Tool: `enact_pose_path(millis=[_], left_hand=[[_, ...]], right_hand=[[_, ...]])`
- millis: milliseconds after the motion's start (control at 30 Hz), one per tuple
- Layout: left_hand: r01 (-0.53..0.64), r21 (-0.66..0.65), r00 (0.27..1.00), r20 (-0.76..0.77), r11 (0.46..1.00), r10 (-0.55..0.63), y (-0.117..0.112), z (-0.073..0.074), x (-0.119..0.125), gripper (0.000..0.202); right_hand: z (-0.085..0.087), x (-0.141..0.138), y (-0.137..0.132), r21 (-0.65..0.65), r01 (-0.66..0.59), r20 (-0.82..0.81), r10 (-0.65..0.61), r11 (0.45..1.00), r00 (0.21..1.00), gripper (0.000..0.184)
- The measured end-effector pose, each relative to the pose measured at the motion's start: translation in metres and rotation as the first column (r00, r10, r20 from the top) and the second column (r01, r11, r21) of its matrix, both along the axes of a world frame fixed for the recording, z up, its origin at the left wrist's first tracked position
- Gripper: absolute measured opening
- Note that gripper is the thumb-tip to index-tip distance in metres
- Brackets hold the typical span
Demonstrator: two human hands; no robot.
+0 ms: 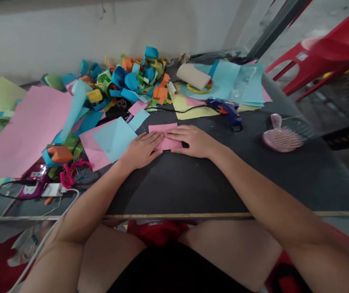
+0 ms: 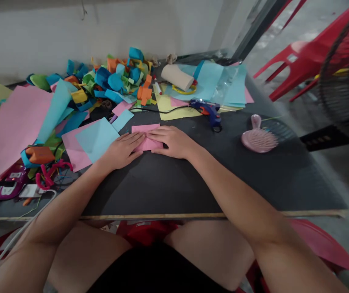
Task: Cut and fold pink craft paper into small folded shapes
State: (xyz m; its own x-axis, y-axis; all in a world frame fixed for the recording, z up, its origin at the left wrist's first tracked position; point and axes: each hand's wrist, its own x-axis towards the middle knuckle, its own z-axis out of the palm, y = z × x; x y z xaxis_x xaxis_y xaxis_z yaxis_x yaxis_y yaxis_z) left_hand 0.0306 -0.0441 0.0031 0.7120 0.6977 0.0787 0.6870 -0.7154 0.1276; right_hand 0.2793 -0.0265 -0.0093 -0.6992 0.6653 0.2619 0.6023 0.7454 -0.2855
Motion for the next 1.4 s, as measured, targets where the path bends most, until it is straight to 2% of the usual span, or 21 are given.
enact_pose_path(millis=[200,333,467,533,633,733,800,867,900,967,1067,1167,1300,1400], left_hand=[[0.012,0.024,1.0,0.012,1.0,-0.012,0.004,-0.004,-0.001,0.056],[-0.032,0.009,0.991,0.127,0.999,0.03,0.01,-0.008,0.0,0.042],[0.015,-0.101,0.929,0.37,0.995,0.024,0.016,-0.008,-0.003,0.031],[-0.015,-0.168,0.892,0.443,0.986,0.089,0.017,-0.007,-0.004,0.028],[-0.164,-0.248,0.857,0.443,0.955,0.262,0.015,-0.003,-0.003,0.037],[-0.252,-0.269,0.83,0.435,0.93,0.35,0.013,-0.003,0.0,0.047],[-0.281,-0.271,0.807,0.453,0.921,0.379,0.014,-0.004,0.003,0.037],[-0.305,-0.271,0.78,0.48,0.913,0.402,0.016,-0.007,0.006,0.018],[-0.308,-0.267,0.774,0.488,0.913,0.403,0.018,-0.009,0.007,0.025],[-0.292,-0.233,0.801,0.47,0.928,0.37,0.02,-0.012,0.01,0.045],[-0.281,-0.098,0.881,0.369,0.955,0.297,0.02,-0.013,0.013,0.034],[-0.315,0.031,0.91,0.293,0.949,0.292,0.016,-0.011,0.015,0.027],[-0.341,0.098,0.919,0.242,0.935,0.31,0.008,-0.008,0.015,0.029],[-0.292,0.099,0.939,0.218,0.951,0.266,0.007,-0.006,0.014,0.029]], right_hand=[[-0.001,-0.015,-0.002,0.205,-0.037,0.026,0.032,0.978,0.999,0.038],[-0.002,-0.016,-0.001,0.219,-0.014,-0.064,0.029,0.976,0.997,0.034],[-0.003,-0.015,-0.004,0.075,0.09,-0.242,-0.069,0.993,0.968,0.03],[-0.003,-0.016,-0.005,-0.034,0.161,-0.331,-0.163,0.986,0.929,0.027],[-0.001,-0.019,-0.007,-0.198,0.25,-0.424,-0.313,0.948,0.85,0.029],[0.0,-0.022,-0.006,-0.285,0.286,-0.481,-0.395,0.915,0.783,0.03],[0.0,-0.022,-0.004,-0.309,0.315,-0.477,-0.433,0.897,0.765,0.031],[-0.002,-0.022,-0.001,-0.318,0.34,-0.445,-0.456,0.885,0.771,0.033],[-0.004,-0.022,0.001,-0.317,0.351,-0.426,-0.463,0.881,0.777,0.032],[-0.007,-0.023,0.004,-0.282,0.374,-0.397,-0.462,0.884,0.793,0.029],[-0.011,-0.024,0.006,-0.181,0.389,-0.364,-0.429,0.903,0.827,0.024],[-0.013,-0.024,0.005,-0.107,0.371,-0.353,-0.384,0.922,0.853,0.026],[-0.013,-0.02,0.0,-0.058,0.332,-0.281,-0.335,0.941,0.899,0.031],[-0.011,-0.017,-0.003,-0.06,0.308,-0.216,-0.314,0.949,0.925,0.026]])
